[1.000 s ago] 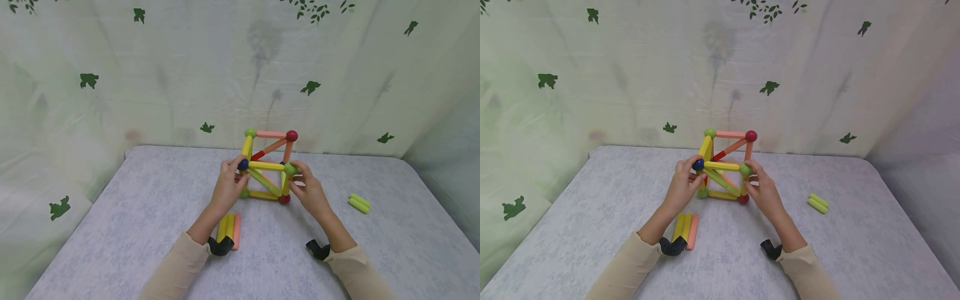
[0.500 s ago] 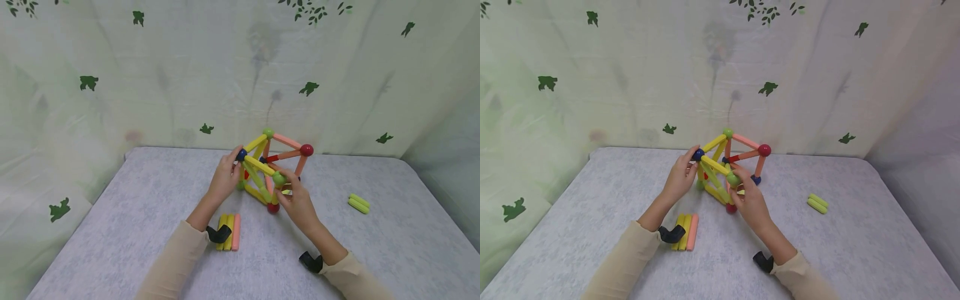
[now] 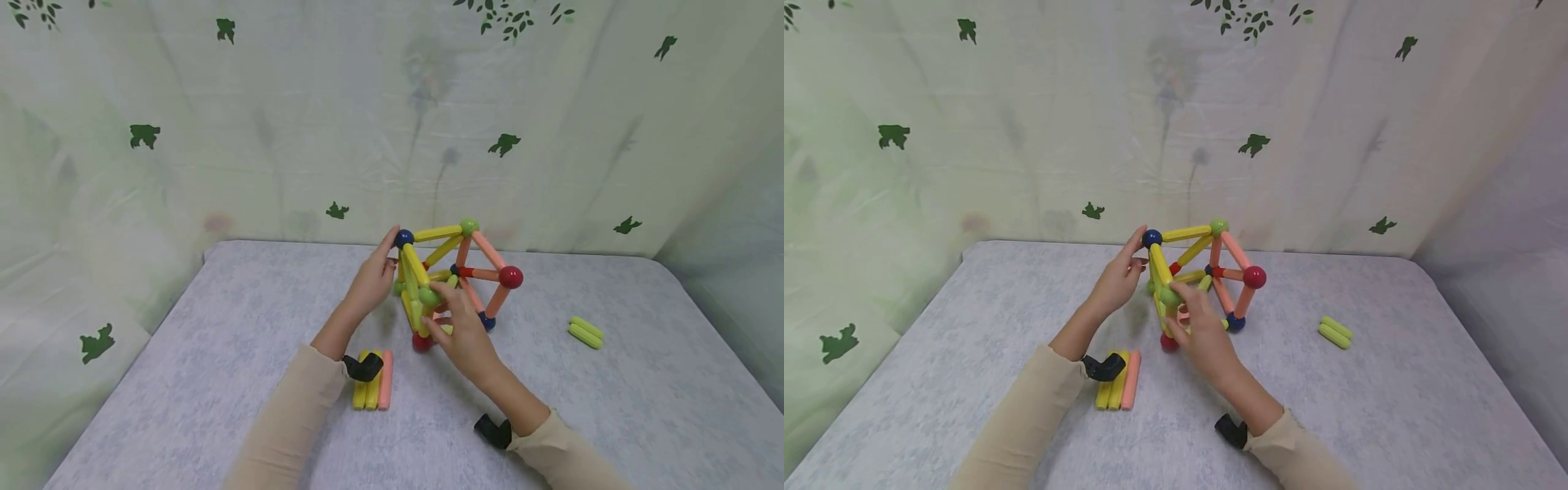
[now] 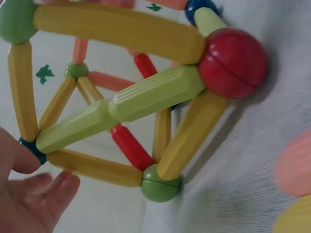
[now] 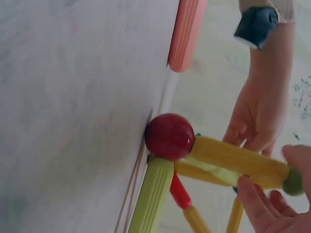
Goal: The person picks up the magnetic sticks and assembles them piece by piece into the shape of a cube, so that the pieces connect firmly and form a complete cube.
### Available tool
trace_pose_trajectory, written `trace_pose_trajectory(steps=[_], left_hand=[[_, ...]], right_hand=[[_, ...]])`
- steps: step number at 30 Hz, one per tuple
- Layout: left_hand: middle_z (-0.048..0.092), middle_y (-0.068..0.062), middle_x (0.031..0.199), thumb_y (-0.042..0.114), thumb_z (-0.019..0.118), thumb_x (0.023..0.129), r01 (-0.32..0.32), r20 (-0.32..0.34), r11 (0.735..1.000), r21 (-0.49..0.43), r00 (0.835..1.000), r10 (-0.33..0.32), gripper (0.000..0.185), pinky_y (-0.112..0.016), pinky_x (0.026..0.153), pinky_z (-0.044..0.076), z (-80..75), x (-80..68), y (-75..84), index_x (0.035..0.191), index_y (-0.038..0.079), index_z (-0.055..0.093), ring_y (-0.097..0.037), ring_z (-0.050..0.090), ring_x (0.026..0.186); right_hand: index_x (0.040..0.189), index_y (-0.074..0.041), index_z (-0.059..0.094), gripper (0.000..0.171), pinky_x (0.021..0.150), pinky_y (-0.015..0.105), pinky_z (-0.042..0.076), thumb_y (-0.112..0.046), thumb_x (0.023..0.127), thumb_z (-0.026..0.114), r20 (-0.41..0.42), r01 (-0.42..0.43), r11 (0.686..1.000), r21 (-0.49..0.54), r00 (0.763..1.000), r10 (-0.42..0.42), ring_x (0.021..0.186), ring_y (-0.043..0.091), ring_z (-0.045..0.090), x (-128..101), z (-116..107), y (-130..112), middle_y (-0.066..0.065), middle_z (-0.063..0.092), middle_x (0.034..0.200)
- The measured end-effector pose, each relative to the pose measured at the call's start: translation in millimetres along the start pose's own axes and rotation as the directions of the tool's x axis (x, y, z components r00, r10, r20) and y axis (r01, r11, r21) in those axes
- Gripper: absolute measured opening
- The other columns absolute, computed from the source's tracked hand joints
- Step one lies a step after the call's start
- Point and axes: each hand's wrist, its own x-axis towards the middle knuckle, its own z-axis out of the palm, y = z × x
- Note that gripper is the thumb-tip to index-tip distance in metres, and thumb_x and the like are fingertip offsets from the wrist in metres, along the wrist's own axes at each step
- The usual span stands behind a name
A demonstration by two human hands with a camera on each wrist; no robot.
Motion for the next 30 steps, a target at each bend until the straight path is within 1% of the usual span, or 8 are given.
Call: trace_pose_trajectory(steps=[3, 5, 7, 9, 14, 18, 22, 30], left_hand=[[0.035, -0.016, 0.133, -0.002, 0.036, 0.093, -0.012, -0.09, 1.0, -0.017, 0.996, 0.01, 0.052, -0.031, 0.076, 0.045, 3.5, -6.9, 3.2, 0.141, 0.014, 0.027, -0.021, 0.05, 0.098], [0.034, -0.016, 0.129, -0.001, 0.038, 0.093, -0.055, -0.164, 0.998, -0.035, 0.985, 0.048, 0.044, -0.031, 0.074, 0.045, 5.1, -15.1, 9.2, 0.136, 0.009, 0.032, -0.02, 0.048, 0.092], [0.035, -0.014, 0.125, 0.004, 0.041, 0.094, -0.126, -0.208, 0.991, -0.047, 0.971, 0.114, 0.038, -0.031, 0.072, 0.045, 7.0, -24.1, 16.4, 0.131, 0.007, 0.038, -0.019, 0.046, 0.086], [0.036, -0.012, 0.123, 0.01, 0.047, 0.094, -0.208, -0.193, 0.977, -0.049, 0.962, 0.195, 0.035, -0.032, 0.072, 0.046, 9.1, -33.6, 24.6, 0.128, 0.008, 0.042, -0.019, 0.047, 0.085], [0.041, -0.008, 0.12, 0.023, 0.066, 0.083, -0.343, -0.045, 0.939, 0.022, 0.938, 0.343, 0.044, -0.031, 0.076, 0.047, 17.2, -50.3, 40.8, 0.123, 0.014, 0.051, -0.019, 0.049, 0.095], [0.046, -0.009, 0.115, 0.014, 0.071, 0.078, -0.377, -0.043, 0.922, 0.087, 0.923, 0.381, 0.039, -0.026, 0.075, 0.048, 22.1, -53.9, 45.0, 0.114, 0.009, 0.058, -0.018, 0.049, 0.098], [0.045, -0.009, 0.117, 0.008, 0.068, 0.079, -0.354, -0.063, 0.933, 0.07, 0.932, 0.358, 0.034, -0.027, 0.073, 0.049, 19.3, -54.6, 41.5, 0.111, 0.009, 0.059, -0.018, 0.049, 0.1], [0.044, -0.009, 0.125, 0.004, 0.064, 0.082, -0.275, -0.046, 0.955, -0.114, 0.961, 0.271, 0.032, -0.028, 0.082, 0.045, -0.9, -52.2, 27.9, 0.113, 0.005, 0.055, -0.016, 0.048, 0.103]], right_hand=[[0.126, -0.01, 0.04, 0.055, 0.075, 0.034, 0.046, -0.007, 0.079, 0.068, -0.114, 0.123, 0.987, -0.102, 0.984, -0.134, 0.092, 0.026, 0.047, -0.2, -11.4, 8.0, 0.013, 0.045, 0.108], [0.121, -0.006, 0.045, 0.047, 0.079, 0.042, 0.037, -0.009, 0.079, 0.066, -0.235, 0.169, 0.966, -0.197, 0.948, -0.214, 0.096, 0.03, 0.042, 0.4, -22.2, 15.7, 0.016, 0.044, 0.109], [0.119, -0.003, 0.045, 0.044, 0.081, 0.049, 0.028, -0.011, 0.079, 0.063, -0.338, 0.156, 0.953, -0.26, 0.91, -0.241, 0.105, 0.033, 0.036, 1.8, -34.3, 24.0, 0.019, 0.042, 0.112], [0.119, -0.004, 0.042, 0.044, 0.083, 0.051, 0.026, -0.012, 0.08, 0.061, -0.398, 0.084, 0.957, -0.279, 0.896, -0.195, 0.113, 0.033, 0.031, 3.2, -46.0, 31.7, 0.02, 0.038, 0.119], [0.128, -0.009, 0.033, 0.055, 0.082, 0.048, 0.042, -0.007, 0.081, 0.064, -0.339, -0.155, 0.968, -0.196, 0.937, 0.082, 0.112, 0.028, 0.037, 3.3, -62.1, 44.0, 0.017, 0.032, 0.127], [0.128, -0.005, 0.034, 0.055, 0.075, 0.043, 0.047, -0.001, 0.081, 0.063, -0.244, -0.234, 0.964, -0.124, 0.949, 0.199, 0.092, 0.028, 0.052, 1.2, -59.9, 49.4, 0.017, 0.045, 0.116], [0.125, -0.003, 0.037, 0.053, 0.074, 0.04, 0.048, 0.002, 0.08, 0.064, -0.213, -0.227, 0.964, -0.137, 0.957, 0.195, 0.088, 0.024, 0.054, 0.3, -56.1, 49.9, 0.015, 0.049, 0.111], [0.122, -0.003, 0.039, 0.057, 0.067, 0.033, 0.05, 0.001, 0.074, 0.071, -0.205, -0.089, 0.971, -0.222, 0.978, 0.043, 0.08, 0.02, 0.054, -3.2, -44.9, 39.8, 0.015, 0.047, 0.1]])
